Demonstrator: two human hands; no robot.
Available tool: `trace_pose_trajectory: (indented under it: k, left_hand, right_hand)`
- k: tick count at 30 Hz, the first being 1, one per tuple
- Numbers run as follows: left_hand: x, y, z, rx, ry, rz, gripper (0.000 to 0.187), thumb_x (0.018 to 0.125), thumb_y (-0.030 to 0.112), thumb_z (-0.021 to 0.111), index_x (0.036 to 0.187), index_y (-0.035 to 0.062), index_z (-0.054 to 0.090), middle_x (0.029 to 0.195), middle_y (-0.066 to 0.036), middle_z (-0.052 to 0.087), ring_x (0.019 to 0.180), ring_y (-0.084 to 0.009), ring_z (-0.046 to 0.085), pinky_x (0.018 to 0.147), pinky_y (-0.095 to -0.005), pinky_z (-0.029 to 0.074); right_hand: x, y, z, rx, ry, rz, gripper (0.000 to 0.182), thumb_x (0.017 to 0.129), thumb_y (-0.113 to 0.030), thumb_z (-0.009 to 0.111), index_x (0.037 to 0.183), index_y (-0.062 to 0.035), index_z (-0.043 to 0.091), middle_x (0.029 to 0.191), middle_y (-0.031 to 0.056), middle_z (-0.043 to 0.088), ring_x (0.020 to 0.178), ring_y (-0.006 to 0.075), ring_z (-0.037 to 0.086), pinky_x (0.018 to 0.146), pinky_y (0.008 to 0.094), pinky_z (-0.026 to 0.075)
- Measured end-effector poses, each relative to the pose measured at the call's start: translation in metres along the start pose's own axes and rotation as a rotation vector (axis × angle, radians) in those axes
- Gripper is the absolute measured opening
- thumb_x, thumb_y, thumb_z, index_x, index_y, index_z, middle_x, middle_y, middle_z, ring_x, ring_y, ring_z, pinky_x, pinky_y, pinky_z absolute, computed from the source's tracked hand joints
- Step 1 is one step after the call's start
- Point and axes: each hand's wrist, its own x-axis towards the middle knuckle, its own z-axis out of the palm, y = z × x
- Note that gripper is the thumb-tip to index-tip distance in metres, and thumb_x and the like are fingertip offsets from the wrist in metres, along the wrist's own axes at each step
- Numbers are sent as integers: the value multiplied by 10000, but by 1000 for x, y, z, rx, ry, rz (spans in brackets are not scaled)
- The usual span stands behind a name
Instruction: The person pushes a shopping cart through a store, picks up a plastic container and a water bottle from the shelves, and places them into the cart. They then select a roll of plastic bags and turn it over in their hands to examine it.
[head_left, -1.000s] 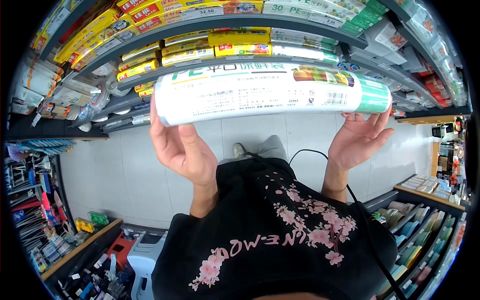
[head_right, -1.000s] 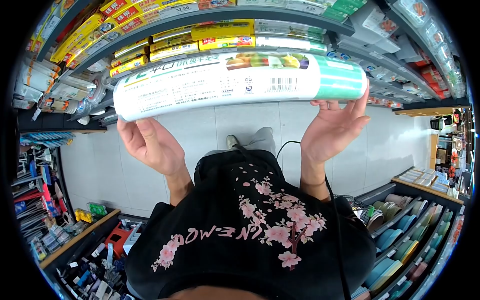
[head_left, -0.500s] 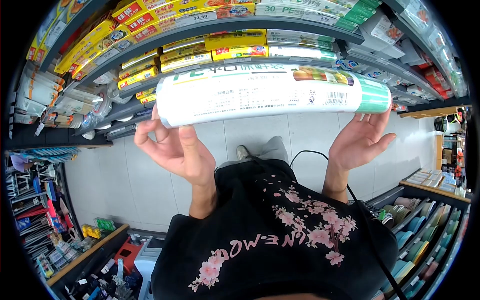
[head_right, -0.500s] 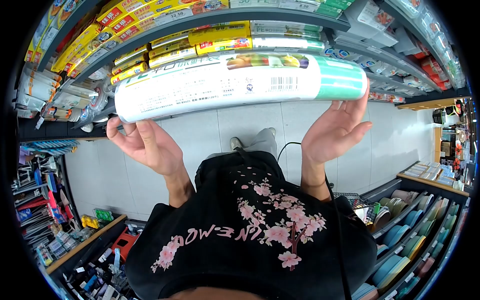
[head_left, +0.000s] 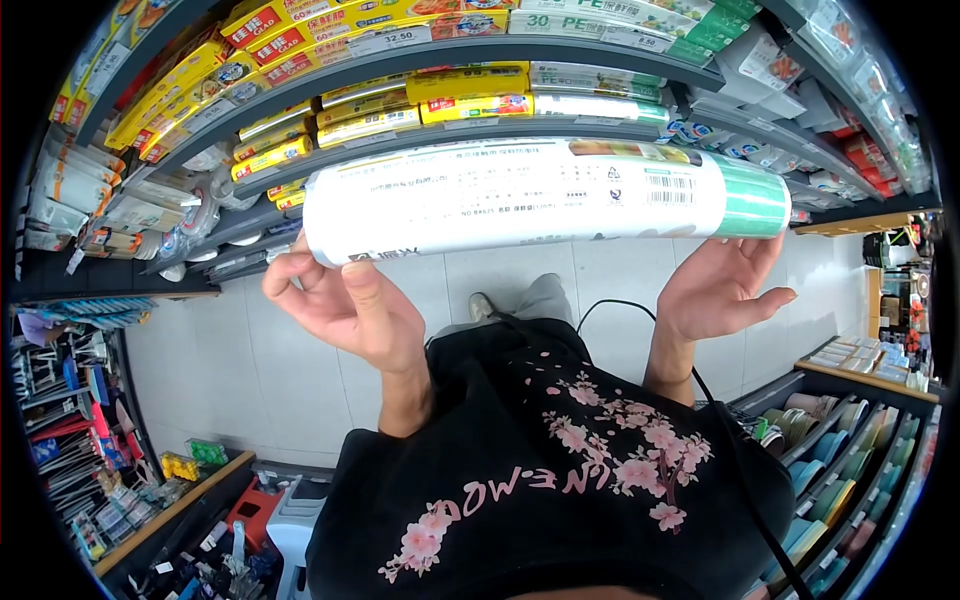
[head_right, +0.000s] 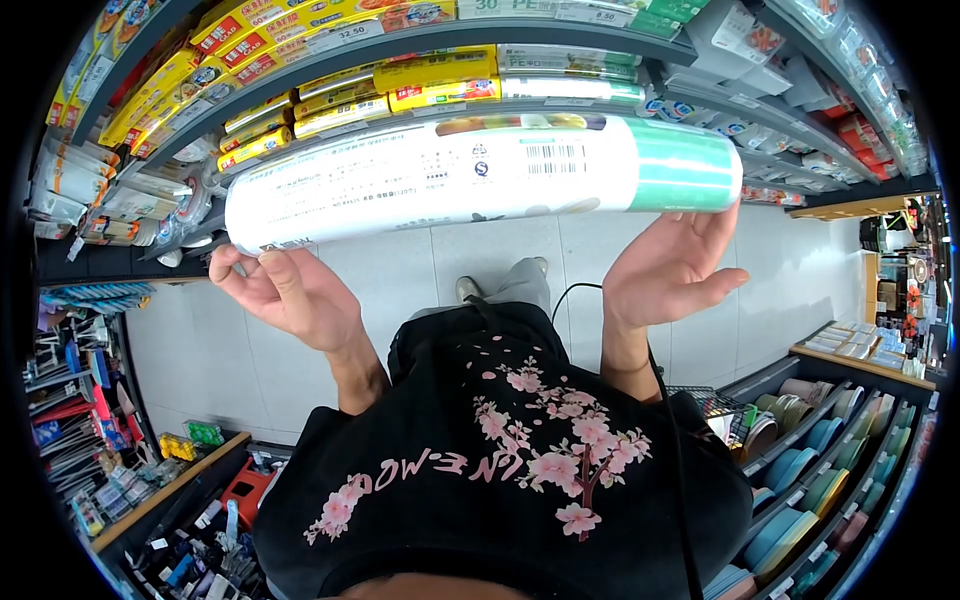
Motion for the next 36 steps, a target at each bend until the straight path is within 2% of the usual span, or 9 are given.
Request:
trace_pose_trajectory:
  k: [3,6,12,14,17,21,23,27,36]
  left_hand:
    - [0,0,-2,-2,8,2,419,954,103,688,1239,108,381,1151,-96,568,1162,-173,547,994,-354,442]
    - [1,-1,-4,-10,-11,14,335,995,86,628,1243,112,404,1172,-63,566,1144,-163,539,1029,-376,391]
    - [-1,-2,-8,21,30,0,471,991,131,615,1379,101,350,1306,-119,574,1261,-222,506,1094,-440,353]
    - [0,-1,-15,-110,-99,34,608,962,202,655,1453,119,305,1391,-146,545,1345,-268,455,1129,-483,314]
    - [-1,6,-12,9,-92,17,694,931,250,694,1485,162,286,1440,-149,518,1383,-289,423,1152,-510,287]
    - [0,9,-11,44,-122,33,698,922,279,723,1480,197,312,1461,-104,495,1399,-280,404,1157,-512,293]
    - [-2,10,-9,5,-40,-8,779,822,388,857,1395,233,351,1540,-170,393,1378,-283,409,1123,-473,333]
    - [0,10,-10,-25,-55,-5,789,802,323,883,1389,241,363,1541,-161,381,1381,-279,408,1112,-472,352]
    - [-2,6,-15,-48,-51,-5,797,785,216,892,1391,201,373,1408,-117,504,1331,-259,451,1101,-474,369]
  right_hand:
    - [-1,0,-1,-22,-36,-7,827,1034,-646,270,1458,40,454,1466,169,507,1409,285,420,1208,459,264]
    - [-1,1,-2,0,-36,-3,827,1037,-637,272,1456,53,450,1461,172,515,1407,287,424,1208,455,263]
    - [0,0,5,-30,-42,-6,768,1059,-583,264,1456,45,461,1481,175,505,1418,278,425,1209,452,270]
    - [1,-1,7,-18,-29,2,753,1063,-570,260,1458,38,462,1486,170,503,1420,277,425,1208,456,274]
    - [2,0,8,23,-12,11,731,1068,-555,258,1467,24,459,1491,158,504,1420,280,428,1205,461,282]
    - [2,1,10,26,-6,19,721,1066,-558,268,1480,4,447,1509,145,487,1428,283,417,1205,467,283]
    - [1,0,14,14,-6,24,723,1065,-561,270,1482,3,442,1521,146,472,1434,283,408,1207,468,281]
    - [0,-1,16,-3,-10,34,729,1063,-567,273,1485,6,431,1550,148,433,1452,282,382,1213,470,274]
    - [-3,-2,22,7,-11,39,754,1055,-581,280,1505,13,392,1560,162,411,1459,291,370,1215,464,272]
